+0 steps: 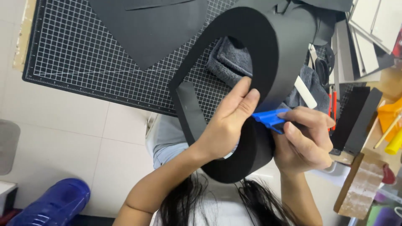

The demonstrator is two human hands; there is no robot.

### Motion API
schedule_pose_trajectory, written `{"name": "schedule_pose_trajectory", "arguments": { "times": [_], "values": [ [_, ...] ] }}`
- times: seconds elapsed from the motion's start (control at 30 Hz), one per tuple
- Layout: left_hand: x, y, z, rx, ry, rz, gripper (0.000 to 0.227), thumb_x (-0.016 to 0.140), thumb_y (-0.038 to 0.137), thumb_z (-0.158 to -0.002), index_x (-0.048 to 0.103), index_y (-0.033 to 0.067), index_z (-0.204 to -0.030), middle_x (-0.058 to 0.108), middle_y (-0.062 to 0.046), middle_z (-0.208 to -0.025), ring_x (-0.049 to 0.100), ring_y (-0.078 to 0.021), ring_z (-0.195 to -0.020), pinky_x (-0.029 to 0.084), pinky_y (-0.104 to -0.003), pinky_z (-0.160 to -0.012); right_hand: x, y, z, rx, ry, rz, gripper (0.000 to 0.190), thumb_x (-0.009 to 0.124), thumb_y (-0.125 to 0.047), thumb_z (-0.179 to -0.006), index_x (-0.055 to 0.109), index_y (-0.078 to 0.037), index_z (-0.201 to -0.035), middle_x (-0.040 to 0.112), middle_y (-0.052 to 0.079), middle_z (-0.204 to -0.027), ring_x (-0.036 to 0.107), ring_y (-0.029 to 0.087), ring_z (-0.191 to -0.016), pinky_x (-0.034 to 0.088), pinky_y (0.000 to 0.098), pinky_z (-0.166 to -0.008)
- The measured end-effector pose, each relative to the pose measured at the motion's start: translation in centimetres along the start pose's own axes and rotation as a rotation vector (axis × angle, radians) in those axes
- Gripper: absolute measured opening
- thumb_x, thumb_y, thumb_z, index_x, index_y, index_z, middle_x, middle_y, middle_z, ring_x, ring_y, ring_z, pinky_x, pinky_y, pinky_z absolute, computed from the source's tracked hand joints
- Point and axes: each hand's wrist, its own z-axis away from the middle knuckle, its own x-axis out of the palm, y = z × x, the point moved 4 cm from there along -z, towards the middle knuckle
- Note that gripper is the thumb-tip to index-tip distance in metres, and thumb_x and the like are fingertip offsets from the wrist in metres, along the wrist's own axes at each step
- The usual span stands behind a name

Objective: Assembling a 3D foam letter by applying adhesive and smoothing edges with tools.

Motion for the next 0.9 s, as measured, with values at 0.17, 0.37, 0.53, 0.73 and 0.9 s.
{"name": "schedule_pose_trajectory", "arguments": {
  "times": [0.17, 0.37, 0.53, 0.73, 0.9],
  "values": [
    [0.0, 1.0, 0.8, 0.092, -0.060, 0.232, 0.036, 0.041, 0.025, -0.110, 0.052, 0.0021, -0.136, 0.059, -0.009, -0.132, 0.053, -0.0151, -0.127, 0.041, -0.031, -0.117, 0.3, 0.0, 0.2, -0.062, 0.024, 0.060, 0.016, 0.064, -0.002, -0.100, 0.058, -0.015, -0.107, 0.066, 0.024, -0.096, 0.061, 0.036, -0.079, 0.037, 0.0471, -0.091],
    [-0.6, 1.7, 1.4, 0.066, -0.070, 0.290, 0.040, 0.039, 0.020, -0.110, 0.048, -0.0014, -0.143, 0.055, -0.010, -0.141, 0.049, -0.0166, -0.137, 0.036, -0.030, -0.124, -1.2, 0.7, -0.5, -0.103, 0.069, 0.097, 0.004, 0.062, -0.008, -0.100, 0.061, -0.006, -0.098, 0.066, 0.028, -0.089, 0.061, 0.039, -0.073, 0.040, 0.0457, -0.079],
    [-0.3, 0.5, 1.3, 0.006, -0.028, 0.326, 0.048, 0.040, 0.019, -0.106, 0.038, -0.0043, -0.148, 0.045, -0.015, -0.152, 0.039, -0.0198, -0.144, 0.028, -0.031, -0.126, -1.0, -1.1, -1.4, -0.094, 0.039, 0.051, 0.011, 0.054, -0.003, -0.099, 0.056, -0.012, -0.093, 0.066, 0.026, -0.090, 0.060, 0.038, -0.076, 0.036, 0.0449, -0.091],
    [-1.3, -0.3, 1.8, -0.013, 0.083, 0.281, 0.052, 0.044, 0.021, -0.103, 0.035, -0.0038, -0.149, 0.045, -0.015, -0.149, 0.042, -0.0199, -0.139, 0.032, -0.032, -0.120, -0.6, -1.1, -1.6, -0.063, -0.023, 0.038, 0.010, 0.064, 0.000, -0.097, 0.065, -0.010, -0.096, 0.066, 0.025, -0.092, 0.063, 0.036, -0.078, 0.034, 0.0434, -0.090],
    [-0.2, 1.1, 1.9, 0.029, -0.057, 0.272, 0.044, 0.038, 0.021, -0.109, 0.043, -0.0012, -0.146, 0.055, -0.012, -0.142, 0.051, -0.0168, -0.132, 0.040, -0.030, -0.118, -0.4, -1.6, -2.0, -0.121, -0.015, -0.018, 0.011, 0.056, -0.006, -0.100, 0.065, -0.011, -0.097, 0.068, 0.025, -0.089, 0.063, 0.033, -0.075, 0.031, 0.0394, -0.086]
  ]
}}
